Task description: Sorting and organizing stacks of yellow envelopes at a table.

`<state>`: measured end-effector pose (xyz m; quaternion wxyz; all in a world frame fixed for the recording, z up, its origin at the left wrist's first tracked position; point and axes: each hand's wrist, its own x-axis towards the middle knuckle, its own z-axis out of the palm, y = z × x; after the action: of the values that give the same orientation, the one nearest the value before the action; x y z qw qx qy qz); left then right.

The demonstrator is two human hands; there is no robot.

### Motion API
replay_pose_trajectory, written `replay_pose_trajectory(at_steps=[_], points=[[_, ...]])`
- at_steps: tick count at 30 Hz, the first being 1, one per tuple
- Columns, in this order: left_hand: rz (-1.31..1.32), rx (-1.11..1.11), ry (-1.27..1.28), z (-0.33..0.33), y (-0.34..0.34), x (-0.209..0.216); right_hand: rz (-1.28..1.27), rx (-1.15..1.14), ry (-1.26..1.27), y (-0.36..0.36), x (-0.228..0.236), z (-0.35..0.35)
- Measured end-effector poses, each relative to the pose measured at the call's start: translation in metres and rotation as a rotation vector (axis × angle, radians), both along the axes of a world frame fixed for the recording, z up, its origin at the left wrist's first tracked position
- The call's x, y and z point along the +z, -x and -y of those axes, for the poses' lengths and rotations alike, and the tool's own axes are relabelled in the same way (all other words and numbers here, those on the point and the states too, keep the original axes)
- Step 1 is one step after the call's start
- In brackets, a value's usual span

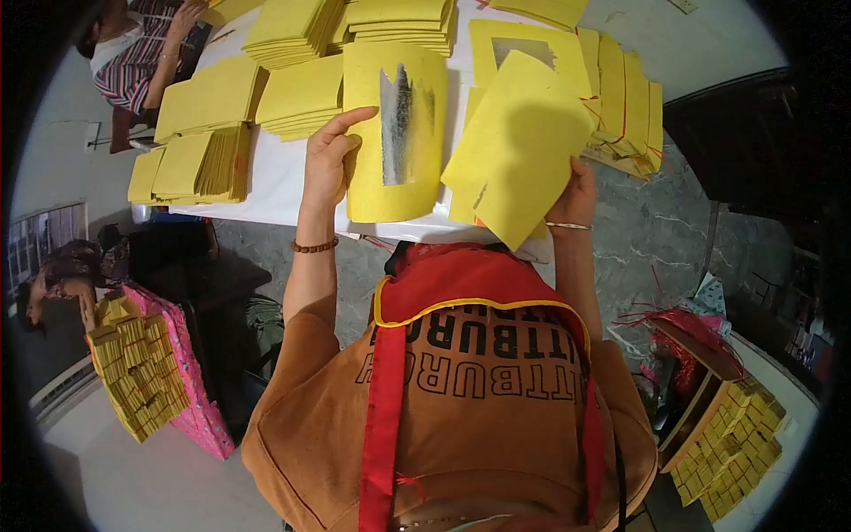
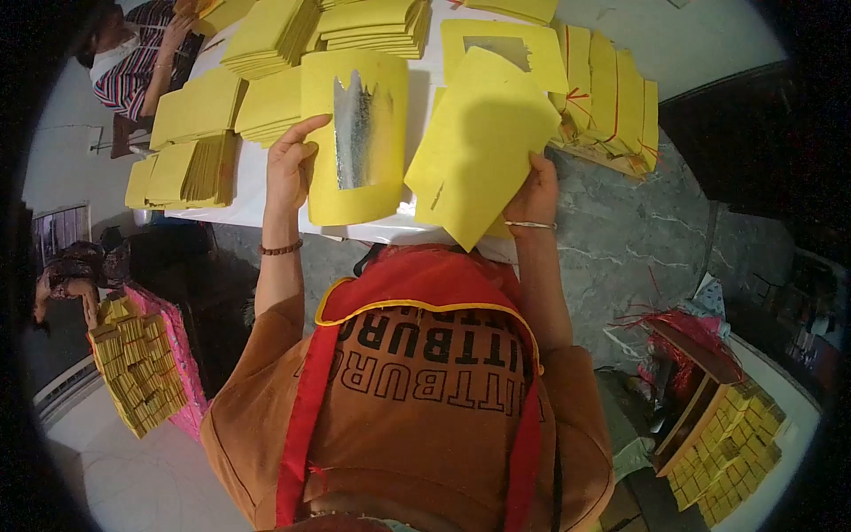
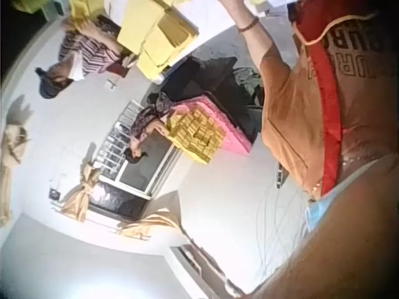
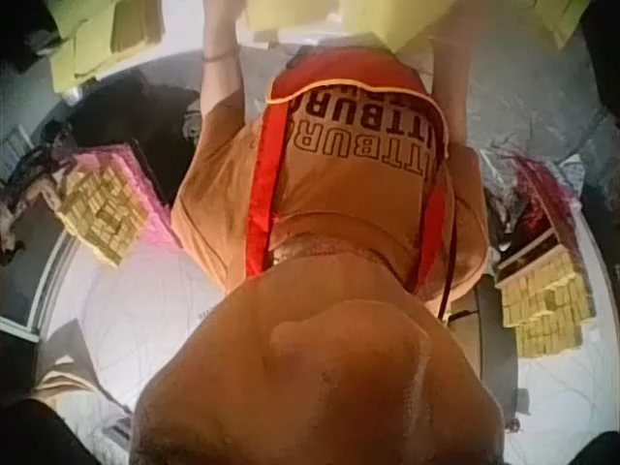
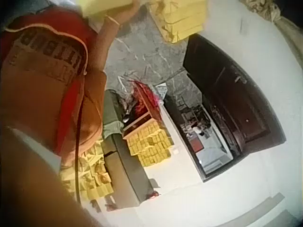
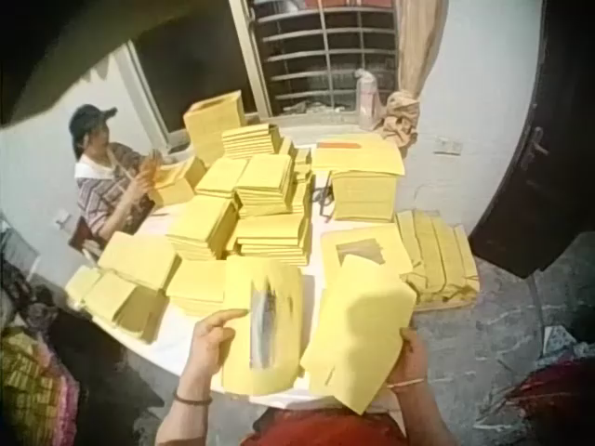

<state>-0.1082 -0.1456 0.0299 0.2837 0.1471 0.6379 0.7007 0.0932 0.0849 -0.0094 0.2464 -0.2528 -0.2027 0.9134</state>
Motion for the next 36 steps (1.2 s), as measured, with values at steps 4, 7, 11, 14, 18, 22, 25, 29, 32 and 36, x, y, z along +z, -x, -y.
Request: replay_pose_trajectory(at_steps=[4, 7, 11, 14, 18, 22, 25, 29, 32, 36], points=[[0.102, -0.015, -0.022, 0.002, 0.001, -0.029, -0.035, 0.013, -0.027, -0.009, 0.002, -0.012], [0.036, -0.134, 0.252, 0.016, 0.003, -0.069, -0.037, -0.002, -0.052, -0.014, 0.004, -0.017], [-0.182, -0.179, 0.547, 0.033, 0.002, -0.087, -0.070, 0.009, -0.039, -0.018, -0.002, -0.021], [-0.792, -0.184, 0.645, 0.039, -0.001, -0.095, -0.058, 0.048, -0.034, -0.012, 0.003, -0.013], [-0.970, -0.168, 1.062, 0.019, -0.032, -0.053, 0.108, 0.084, -0.069, 0.003, 0.011, 0.006], [-0.853, -0.236, 0.402, -0.023, -0.066, -0.014, 0.121, 0.093, -0.137, 0.012, 0.003, 0.021], [-0.779, -0.301, 0.212, -0.063, -0.103, -0.018, 0.160, 0.117, -0.115, 0.016, -0.006, 0.030], [-0.669, -0.435, 0.344, -0.085, -0.115, -0.021, 0.151, 0.091, -0.129, 0.014, -0.017, 0.031], [-0.508, -0.479, 0.364, -0.088, -0.113, -0.024, 0.032, 0.106, -0.091, 0.013, -0.013, 0.033], [-0.503, -0.442, 0.365, -0.094, -0.111, -0.027, 0.003, 0.134, -0.114, 0.013, -0.021, 0.040]])
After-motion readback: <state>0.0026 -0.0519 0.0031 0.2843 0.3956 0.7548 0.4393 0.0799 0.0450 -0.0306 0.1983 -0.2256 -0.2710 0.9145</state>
